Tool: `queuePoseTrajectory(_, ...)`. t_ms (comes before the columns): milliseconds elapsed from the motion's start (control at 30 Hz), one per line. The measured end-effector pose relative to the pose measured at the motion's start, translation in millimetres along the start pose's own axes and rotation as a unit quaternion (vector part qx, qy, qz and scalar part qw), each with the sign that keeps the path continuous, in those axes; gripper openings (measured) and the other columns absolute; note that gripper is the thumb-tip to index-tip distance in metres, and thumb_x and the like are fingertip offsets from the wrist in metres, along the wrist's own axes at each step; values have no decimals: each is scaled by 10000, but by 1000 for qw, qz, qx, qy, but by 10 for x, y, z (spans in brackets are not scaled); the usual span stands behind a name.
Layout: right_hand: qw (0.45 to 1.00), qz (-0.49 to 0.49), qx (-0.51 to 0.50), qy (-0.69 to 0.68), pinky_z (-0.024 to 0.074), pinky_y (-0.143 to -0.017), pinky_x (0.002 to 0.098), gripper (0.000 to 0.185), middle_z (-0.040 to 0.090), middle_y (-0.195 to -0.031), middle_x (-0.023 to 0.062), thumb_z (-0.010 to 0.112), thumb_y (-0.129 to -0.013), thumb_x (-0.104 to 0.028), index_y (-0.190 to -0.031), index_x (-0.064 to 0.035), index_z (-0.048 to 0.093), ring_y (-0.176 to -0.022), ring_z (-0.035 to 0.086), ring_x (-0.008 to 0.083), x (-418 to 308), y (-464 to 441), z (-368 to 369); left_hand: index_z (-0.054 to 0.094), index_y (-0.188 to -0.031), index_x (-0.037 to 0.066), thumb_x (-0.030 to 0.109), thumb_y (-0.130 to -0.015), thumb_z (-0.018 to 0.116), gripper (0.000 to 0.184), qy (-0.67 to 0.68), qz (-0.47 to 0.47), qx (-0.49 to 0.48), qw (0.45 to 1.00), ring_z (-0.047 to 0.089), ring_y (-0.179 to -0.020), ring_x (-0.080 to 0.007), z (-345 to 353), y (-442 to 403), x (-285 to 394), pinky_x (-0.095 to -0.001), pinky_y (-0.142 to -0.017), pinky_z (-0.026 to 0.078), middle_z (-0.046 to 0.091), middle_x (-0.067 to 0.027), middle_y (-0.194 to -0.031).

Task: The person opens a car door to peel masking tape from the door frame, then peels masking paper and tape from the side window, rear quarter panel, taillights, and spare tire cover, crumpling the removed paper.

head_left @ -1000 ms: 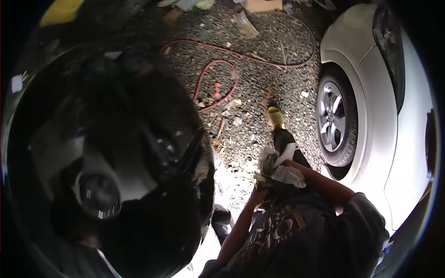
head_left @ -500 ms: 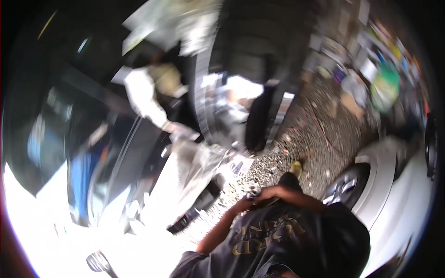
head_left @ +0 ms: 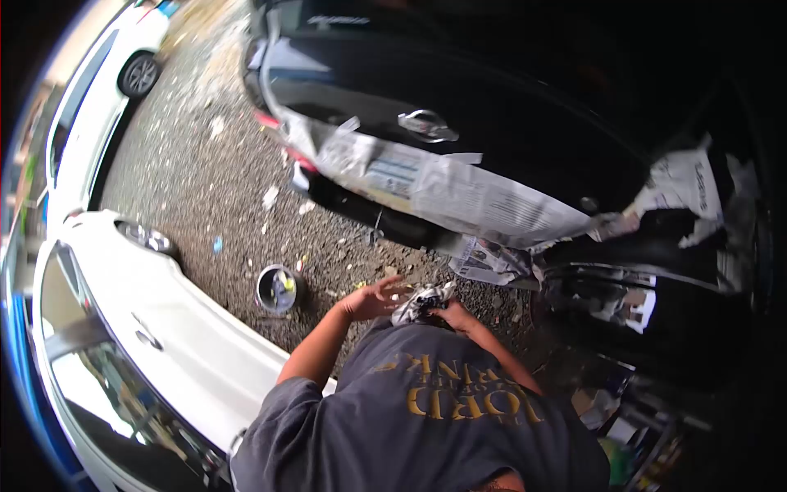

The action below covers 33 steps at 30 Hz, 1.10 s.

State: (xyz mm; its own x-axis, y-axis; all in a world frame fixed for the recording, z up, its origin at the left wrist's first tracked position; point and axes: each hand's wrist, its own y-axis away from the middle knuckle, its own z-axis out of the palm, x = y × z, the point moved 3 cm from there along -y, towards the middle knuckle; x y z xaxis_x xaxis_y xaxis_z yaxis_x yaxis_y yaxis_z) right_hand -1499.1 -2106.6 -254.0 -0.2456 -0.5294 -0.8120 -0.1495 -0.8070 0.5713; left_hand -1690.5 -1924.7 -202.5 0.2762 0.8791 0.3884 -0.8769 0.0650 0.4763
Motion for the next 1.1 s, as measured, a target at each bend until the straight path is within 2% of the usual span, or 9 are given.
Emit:
queuePoseTrajectory(167, 995, -57, 8, -85, 505, -841, 284, 296, 675, -1082, 53, 628, -915, -68, -1204, -14, 588, -947, 636, 139, 157, 62, -284, 340, -1453, 105, 250, -925, 529, 579, 0, 95, 221, 971, 626, -1096, -282, -525, 316, -209, -453, -827, 527, 536, -157, -1355)
queuePoseTrajectory(367, 947, 48, -65, -311, 541, -836, 314, 293, 675, -1065, 53, 600, -946, -188, -1196, -36, 613, -946, 661, 154, -691, -110, -119, 537, -1188, 101, 299, -948, 577, 314, -48, 205, 575, 790, 613, -714, -177, -1261, 340, -683, -263, -573, 504, 635, -77, -983)
queuePoseTrajectory(433, 964, 4, -185, -188, 539, -837, 314, 307, 679, -1071, 55, 639, -931, -214, -1173, -24, 633, -946, 660, 148, -767, -252, -150, 517, -1266, 123, 537, -921, 564, 541, 74, 147, 566, 808, 584, -1006, -223, -1140, 568, -706, -398, -786, 530, 561, -103, -1223)
queuePoseTrajectory(533, 978, 2, -164, -132, 539, -869, 328, 314, 665, -1118, 61, 653, -909, -105, -1204, -13, 602, -985, 655, 169, -1029, -384, 164, 170, -1554, 209, 725, -867, 475, 911, 110, 179, 351, 912, 148, -1468, -386, -629, 774, -275, -636, -1084, 297, 180, -158, -1591)
queuePoseTrajectory(600, 964, 52, -188, -183, 527, -908, 330, 411, 619, -1227, 76, 621, -918, -67, -1318, -52, 525, -1068, 632, 181, -932, -552, 329, 83, -1565, 164, 658, -931, 439, 879, 109, 177, 198, 958, 170, -1472, -324, -281, 614, -10, -487, -1158, 248, 191, -136, -1594)
queuePoseTrajectory(633, 955, 53, -224, -188, 514, -940, 339, 412, 591, -1274, 81, 573, -948, -84, -1353, -70, 498, -1124, 606, 189, -870, -634, 419, 105, -1565, 154, 519, -1006, 417, 736, -209, 243, 174, 931, 230, -1446, -235, -460, 350, -40, -357, -1171, 223, 230, -103, -1573)
queuePoseTrajectory(767, 957, 79, -184, -208, 461, -1007, 352, 443, 541, -1339, 88, 512, -983, -172, -1407, -62, 446, -1198, 558, 211, -972, -1070, 857, 348, -1452, 61, 216, -989, 558, 532, 13, 269, 106, 957, 470, -1262, -155, -222, 332, 514, -321, -1083, 365, 480, -76, -1386)
queuePoseTrajectory(900, 976, -109, -180, 52, 441, -1014, 337, 476, 516, -1362, 104, 511, -988, -208, -1424, -53, 402, -1215, 542, 204, -1237, -1936, 1633, 536, -1205, 61, 138, -905, 675, 339, -41, 341, 254, 904, 596, -1013, -108, -1255, 840, 970, -285, -884, 496, 625, -34, -1124)
queuePoseTrajectory(1100, 942, 150, -258, -155, 485, -959, 339, 490, 601, -1257, 95, 515, -979, -217, -1415, -64, 351, -1128, 604, 178, -2229, -3018, 3702, 589, -1050, 67, 98, -889, 676, 186, 33, 356, 417, 836, 598, -785, -70, -2029, 2556, 2087, -245, -716, 500, 639, 9, -903)
